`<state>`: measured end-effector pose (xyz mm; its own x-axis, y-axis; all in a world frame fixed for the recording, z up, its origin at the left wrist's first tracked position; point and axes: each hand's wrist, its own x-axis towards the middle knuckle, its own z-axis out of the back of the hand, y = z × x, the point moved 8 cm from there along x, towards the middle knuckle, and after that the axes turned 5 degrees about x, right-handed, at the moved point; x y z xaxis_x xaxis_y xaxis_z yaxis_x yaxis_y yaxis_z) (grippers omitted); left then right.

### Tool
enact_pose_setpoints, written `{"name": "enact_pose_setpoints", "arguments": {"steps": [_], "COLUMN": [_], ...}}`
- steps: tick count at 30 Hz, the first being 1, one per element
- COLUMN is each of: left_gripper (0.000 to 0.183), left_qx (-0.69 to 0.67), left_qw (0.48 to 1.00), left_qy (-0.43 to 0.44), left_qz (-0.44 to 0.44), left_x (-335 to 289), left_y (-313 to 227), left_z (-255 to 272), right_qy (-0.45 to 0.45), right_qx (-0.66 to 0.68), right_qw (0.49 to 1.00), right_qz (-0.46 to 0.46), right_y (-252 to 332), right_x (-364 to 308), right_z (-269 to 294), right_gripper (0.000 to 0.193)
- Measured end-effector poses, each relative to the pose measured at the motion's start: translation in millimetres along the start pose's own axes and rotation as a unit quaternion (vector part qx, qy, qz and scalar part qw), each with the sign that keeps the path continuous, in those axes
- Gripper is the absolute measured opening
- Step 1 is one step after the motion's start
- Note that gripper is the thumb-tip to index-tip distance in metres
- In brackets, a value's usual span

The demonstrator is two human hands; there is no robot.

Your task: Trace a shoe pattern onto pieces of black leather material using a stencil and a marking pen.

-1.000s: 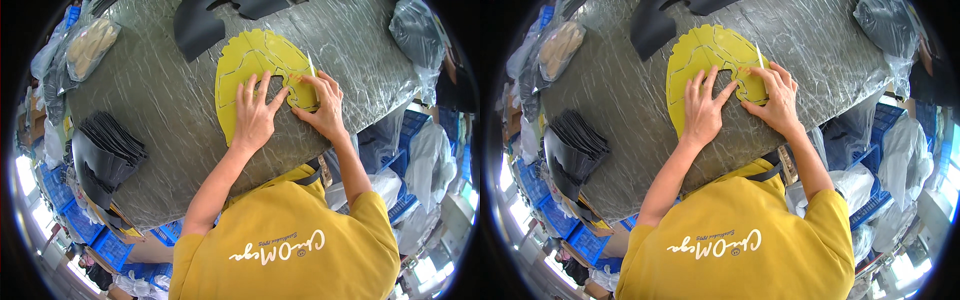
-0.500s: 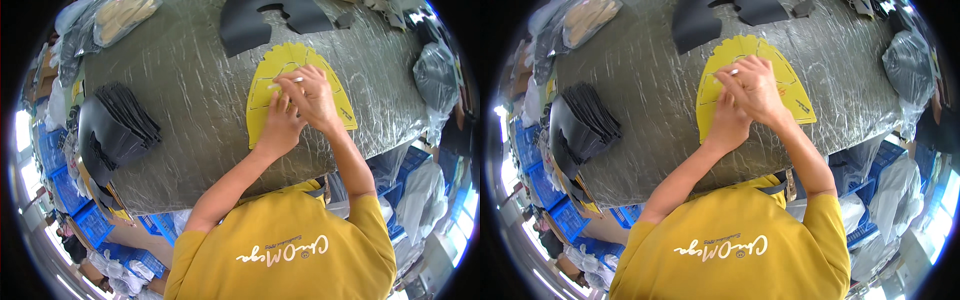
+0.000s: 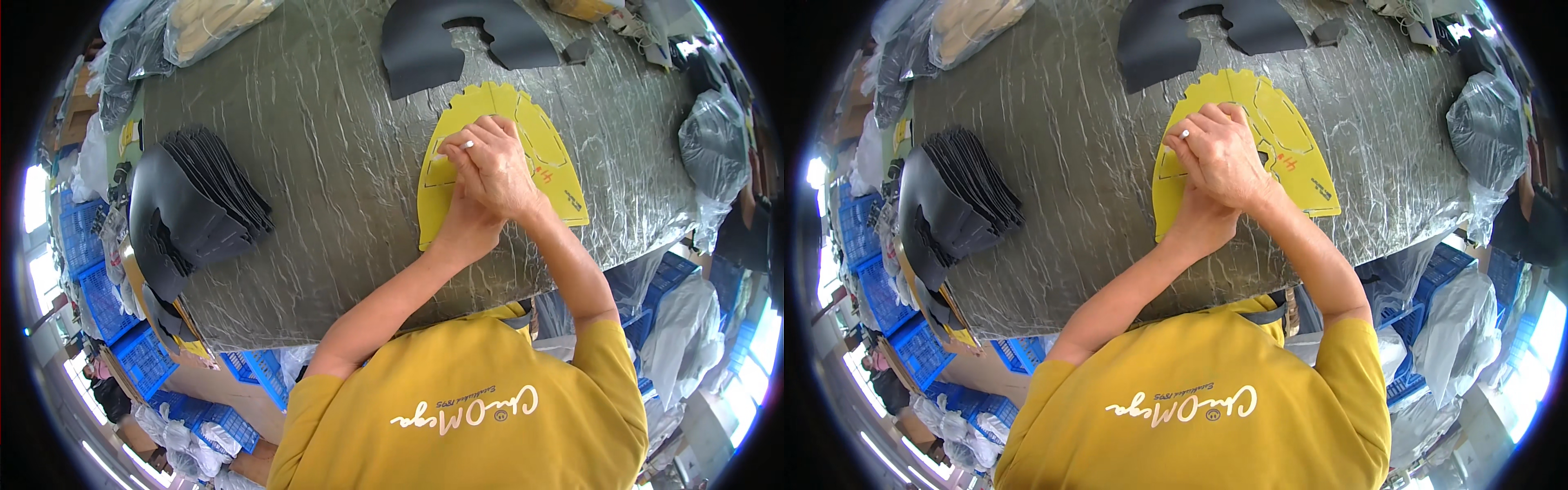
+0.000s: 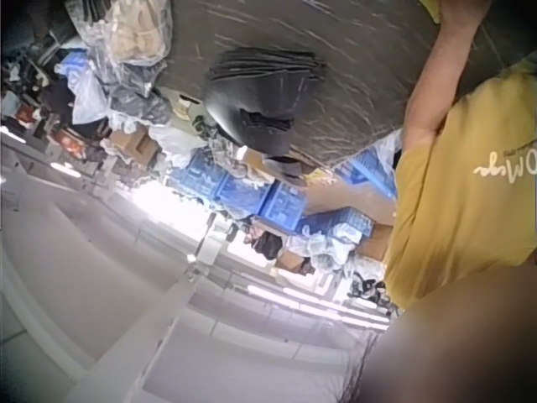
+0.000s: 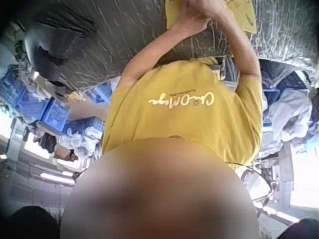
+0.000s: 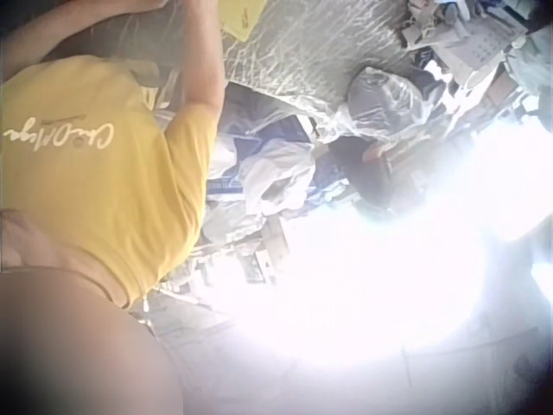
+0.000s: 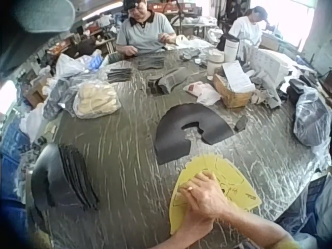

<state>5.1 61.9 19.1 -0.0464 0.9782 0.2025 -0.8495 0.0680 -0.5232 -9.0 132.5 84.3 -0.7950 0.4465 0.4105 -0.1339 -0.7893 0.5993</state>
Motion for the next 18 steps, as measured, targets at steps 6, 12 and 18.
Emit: {"name": "enact_pose_setpoints", "arguments": {"steps": [6,12,18], "left_gripper": [0.046,0.046,0.044], "left_qx": [0.080,0.066,0.100], "left_qw": [0.996,0.997,0.993], "left_qy": [-0.016,0.048,0.048], "left_qz": [-0.029,0.001,-0.032], "left_x": [0,-2,0], "left_y": [-8,-2,-8], "left_z": [1,-9,-9], "right_qy": [-0.039,0.001,-0.035], "right_qx": [0.001,0.034,-0.011], "right_qw": [0.997,0.999,0.997], "right_qz": [-0.071,-0.022,-0.061], "right_y": [-20,-12,-25], "right_x": [-2,3,2], "right_z": [5,-1,10], "right_gripper": [0.011,0.012,0.010]}}
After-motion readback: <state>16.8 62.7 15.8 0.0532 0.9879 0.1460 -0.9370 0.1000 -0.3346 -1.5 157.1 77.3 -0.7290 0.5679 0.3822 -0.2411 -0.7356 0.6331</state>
